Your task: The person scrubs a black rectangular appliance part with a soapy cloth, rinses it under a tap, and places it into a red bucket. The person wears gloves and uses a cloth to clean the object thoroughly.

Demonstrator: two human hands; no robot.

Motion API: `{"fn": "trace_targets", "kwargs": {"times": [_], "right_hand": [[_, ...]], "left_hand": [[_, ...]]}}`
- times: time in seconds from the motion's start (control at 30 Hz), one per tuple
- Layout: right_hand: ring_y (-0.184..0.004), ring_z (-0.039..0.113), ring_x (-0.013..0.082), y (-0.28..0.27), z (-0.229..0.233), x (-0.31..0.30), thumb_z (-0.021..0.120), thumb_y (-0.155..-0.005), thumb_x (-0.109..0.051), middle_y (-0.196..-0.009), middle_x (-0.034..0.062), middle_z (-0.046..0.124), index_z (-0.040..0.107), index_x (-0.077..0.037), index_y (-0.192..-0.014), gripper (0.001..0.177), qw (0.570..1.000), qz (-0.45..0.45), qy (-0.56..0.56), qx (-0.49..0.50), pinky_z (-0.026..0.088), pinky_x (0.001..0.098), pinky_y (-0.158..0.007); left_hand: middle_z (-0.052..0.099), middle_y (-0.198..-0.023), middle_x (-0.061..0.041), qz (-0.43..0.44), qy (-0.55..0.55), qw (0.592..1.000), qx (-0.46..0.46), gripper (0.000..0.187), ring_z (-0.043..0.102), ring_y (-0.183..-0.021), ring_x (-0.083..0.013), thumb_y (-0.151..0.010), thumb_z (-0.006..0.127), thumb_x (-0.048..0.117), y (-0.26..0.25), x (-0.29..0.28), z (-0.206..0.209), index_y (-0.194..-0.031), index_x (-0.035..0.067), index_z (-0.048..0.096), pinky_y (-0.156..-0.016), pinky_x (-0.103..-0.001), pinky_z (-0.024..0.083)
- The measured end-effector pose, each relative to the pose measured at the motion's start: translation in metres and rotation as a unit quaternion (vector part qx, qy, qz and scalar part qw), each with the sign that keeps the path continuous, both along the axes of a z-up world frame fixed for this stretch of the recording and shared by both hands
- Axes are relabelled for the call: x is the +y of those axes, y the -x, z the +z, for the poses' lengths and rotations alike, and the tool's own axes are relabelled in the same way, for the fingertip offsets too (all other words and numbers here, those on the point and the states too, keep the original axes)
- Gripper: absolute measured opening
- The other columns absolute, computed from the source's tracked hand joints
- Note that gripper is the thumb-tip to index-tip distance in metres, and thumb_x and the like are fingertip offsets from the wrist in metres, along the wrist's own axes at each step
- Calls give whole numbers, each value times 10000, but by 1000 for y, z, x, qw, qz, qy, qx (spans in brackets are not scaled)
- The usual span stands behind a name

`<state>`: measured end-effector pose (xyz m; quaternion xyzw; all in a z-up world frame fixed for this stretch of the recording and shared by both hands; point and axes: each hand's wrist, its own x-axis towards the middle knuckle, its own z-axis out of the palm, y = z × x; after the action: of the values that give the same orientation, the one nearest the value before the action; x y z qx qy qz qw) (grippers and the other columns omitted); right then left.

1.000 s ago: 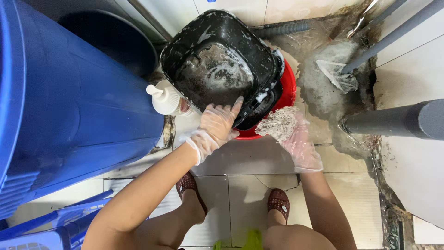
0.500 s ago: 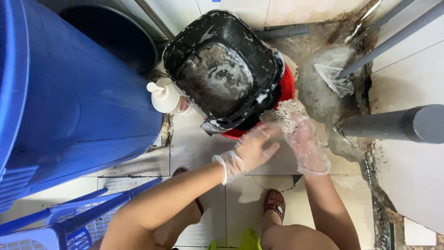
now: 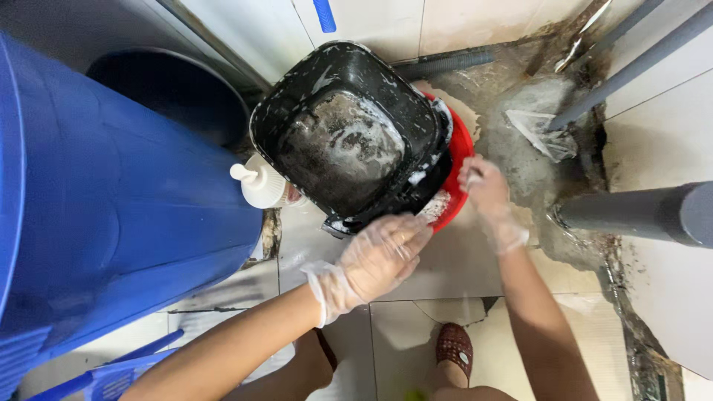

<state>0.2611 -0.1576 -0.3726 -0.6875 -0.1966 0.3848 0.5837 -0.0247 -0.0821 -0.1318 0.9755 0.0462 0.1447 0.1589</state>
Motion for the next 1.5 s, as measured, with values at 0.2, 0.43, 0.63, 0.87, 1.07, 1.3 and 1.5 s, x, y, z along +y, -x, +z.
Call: {"fn": "trace_targets", "kwargs": {"times": [0.2, 0.43, 0.63, 0.87, 1.07, 1.3, 1.5], "right_hand": [[-922, 707, 376, -56, -83, 96, 576, -963, -66, -1047, 204, 715, 718, -43, -1141, 229, 787, 135, 215, -562, 585, 489, -757], [-933, 686, 381, -95, -38, 125, 655, -899, -97, -1055, 226, 731, 755, -32, -1186, 311, 864, 191, 111, -452, 537, 462, -811], [-784, 631, 112, -82, 138, 140, 631, -1046, -112, -968, 78, 707, 720, -5, -1213, 217, 995, 56, -14, -86, 515, 272, -689], [-761, 680, 97, 19, 312, 167, 614, -977, -108, -961, 45, 753, 707, -56, -1200, 247, 948, 213, 49, -233, 560, 234, -686], [-711, 632, 86, 104, 356, 183, 616, -986, -122, -882, 30, 728, 747, -26, -1088, 191, 958, 206, 30, -198, 536, 250, -634], [-849, 713, 310, 105, 357, 244, 716, -949, -121, -944, 152, 745, 792, -41, -1029, 137, 826, 127, -109, -538, 564, 414, -796], [-1103, 649, 391, 77, 359, 341, 605, -911, 14, -1154, 208, 697, 705, -17, -1233, 339, 780, 43, -180, -598, 521, 450, -992]], "left_hand": [[557, -1378, -221, 151, -89, 967, 187, 1009, 515, -1244, -375, -720, 716, 509, -18, 47, 49, -1475, -55, 354, -1041, -472, 392], [649, -975, -172, 120, -10, 891, 438, 1063, 591, -926, -310, -901, 629, 580, -20, 62, 30, -1604, -56, 150, -1040, -505, 385], [668, -709, -69, 74, -203, 882, 418, 793, 579, -614, -197, -943, 648, 146, 7, 56, -19, -1612, -53, 271, -586, -407, 531], [588, -630, -87, 161, 48, 916, 365, 230, 518, -556, -262, -767, 685, 85, -21, 75, -108, -990, 104, 739, -401, -437, 403], [568, -535, -84, 110, -260, 929, 240, 99, 536, -480, -218, -732, 689, 92, 3, 72, -122, -666, 159, 656, -414, -438, 345], [586, -854, -143, 88, -11, 932, 352, 281, 554, -783, -283, -769, 729, 301, 4, 94, -35, -928, 111, 598, -677, -444, 380], [634, -1257, -202, 60, 285, 905, 310, 702, 597, -1161, -358, -841, 775, 515, -7, 141, -27, -1339, 50, 609, -971, -461, 452]]}}
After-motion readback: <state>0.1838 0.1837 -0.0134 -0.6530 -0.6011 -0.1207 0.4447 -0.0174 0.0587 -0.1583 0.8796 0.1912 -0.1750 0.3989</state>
